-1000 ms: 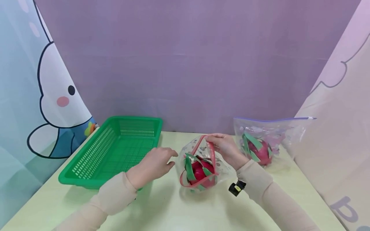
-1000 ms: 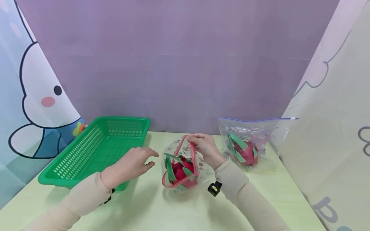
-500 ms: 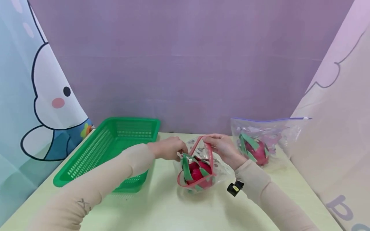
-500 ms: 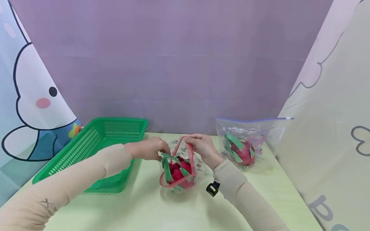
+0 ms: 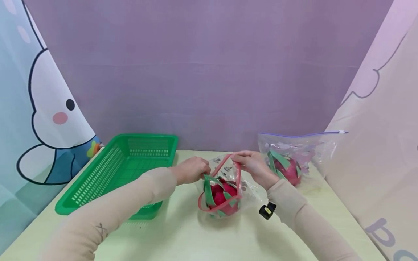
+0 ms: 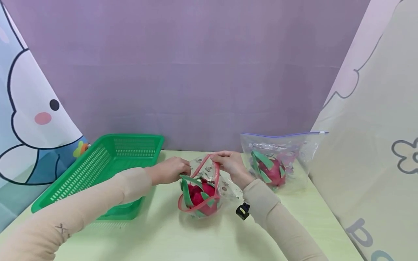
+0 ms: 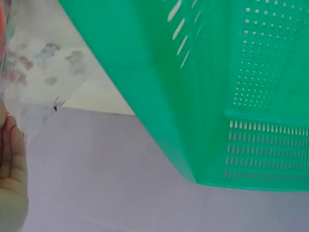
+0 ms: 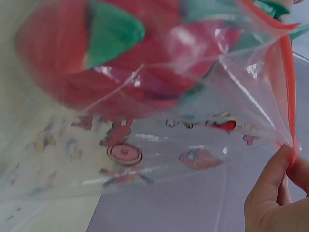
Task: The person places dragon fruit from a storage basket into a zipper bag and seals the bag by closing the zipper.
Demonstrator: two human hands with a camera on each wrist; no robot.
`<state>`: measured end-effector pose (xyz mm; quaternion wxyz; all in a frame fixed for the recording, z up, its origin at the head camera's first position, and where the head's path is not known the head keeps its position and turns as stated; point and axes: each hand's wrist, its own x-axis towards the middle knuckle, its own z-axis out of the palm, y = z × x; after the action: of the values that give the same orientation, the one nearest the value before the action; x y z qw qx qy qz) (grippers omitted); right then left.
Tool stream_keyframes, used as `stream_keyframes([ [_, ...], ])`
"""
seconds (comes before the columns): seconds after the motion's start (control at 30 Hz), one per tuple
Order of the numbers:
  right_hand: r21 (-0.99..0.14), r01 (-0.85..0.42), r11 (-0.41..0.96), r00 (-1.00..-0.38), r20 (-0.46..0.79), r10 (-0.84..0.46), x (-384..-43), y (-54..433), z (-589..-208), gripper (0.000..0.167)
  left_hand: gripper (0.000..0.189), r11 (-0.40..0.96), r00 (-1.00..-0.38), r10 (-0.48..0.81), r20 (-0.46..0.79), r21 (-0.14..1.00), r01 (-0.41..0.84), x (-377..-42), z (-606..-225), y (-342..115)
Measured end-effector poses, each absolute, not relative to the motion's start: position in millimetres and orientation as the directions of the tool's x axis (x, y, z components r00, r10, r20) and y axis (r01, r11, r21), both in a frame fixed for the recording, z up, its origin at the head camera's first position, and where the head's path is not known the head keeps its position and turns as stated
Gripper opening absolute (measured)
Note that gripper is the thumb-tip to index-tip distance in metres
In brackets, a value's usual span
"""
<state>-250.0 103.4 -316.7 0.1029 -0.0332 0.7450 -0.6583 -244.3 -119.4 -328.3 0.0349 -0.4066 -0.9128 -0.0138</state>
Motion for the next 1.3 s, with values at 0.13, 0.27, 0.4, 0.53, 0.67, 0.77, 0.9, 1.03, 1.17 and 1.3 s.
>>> stream_keyframes([
  [0.13, -0.985, 0.074, 0.153, -0.975, -0.104, -0.198, -253.4, 106.3, -319.0, 0.027, 0.006, 0.689, -0.690, 0.720, 0.078, 0.040, 0.723, -238.3, -321.0, -125.9],
  [0.27, -0.983, 0.075, 0.167, -0.975, -0.107, -0.194, -256.2, 107.2, -320.4, 0.027, 0.007, 0.686, -0.690, 0.716, 0.106, 0.081, 0.723, -233.2, -317.7, -134.1],
  [0.4, -0.978, 0.079, 0.191, -0.977, -0.114, -0.179, -258.0, 107.6, -321.4, 0.028, 0.009, 0.676, -0.687, 0.713, 0.140, 0.118, 0.727, -230.0, -318.2, -140.9],
  [0.53, -0.972, 0.072, 0.225, -0.978, -0.113, -0.176, -259.3, 106.9, -321.5, 0.027, 0.011, 0.663, -0.684, 0.710, 0.169, 0.167, 0.729, -225.9, -317.5, -146.1],
  [0.67, -0.966, 0.043, 0.255, -0.977, -0.094, -0.191, -260.3, 105.6, -320.7, 0.027, 0.011, 0.656, -0.686, 0.699, 0.201, 0.201, 0.728, -221.1, -313.9, -150.7],
  [0.77, -0.960, 0.024, 0.278, -0.975, -0.084, -0.204, -260.5, 104.3, -319.6, 0.028, 0.011, 0.669, -0.703, 0.678, 0.216, 0.216, 0.711, -216.9, -309.9, -154.9],
  [0.9, -0.951, 0.008, 0.311, -0.971, -0.082, -0.226, -259.4, 103.4, -318.0, 0.031, 0.013, 0.698, -0.739, 0.636, 0.222, 0.244, 0.673, -211.5, -306.4, -160.0],
  [1.03, -0.941, -0.016, 0.337, -0.964, -0.075, -0.256, -258.1, 102.7, -316.8, 0.030, 0.013, 0.745, -0.794, 0.564, 0.227, 0.275, 0.608, -205.0, -304.2, -163.4],
  [1.17, -0.936, -0.037, 0.350, -0.956, -0.069, -0.285, -256.0, 101.2, -316.1, 0.028, 0.014, 0.791, -0.852, 0.474, 0.222, 0.317, 0.522, -199.2, -303.4, -163.9],
  [1.3, -0.924, -0.102, 0.370, -0.946, -0.025, -0.324, -248.2, 102.3, -317.9, 0.028, 0.013, 0.808, -0.883, 0.419, 0.210, 0.357, 0.468, -196.1, -304.9, -164.2],
])
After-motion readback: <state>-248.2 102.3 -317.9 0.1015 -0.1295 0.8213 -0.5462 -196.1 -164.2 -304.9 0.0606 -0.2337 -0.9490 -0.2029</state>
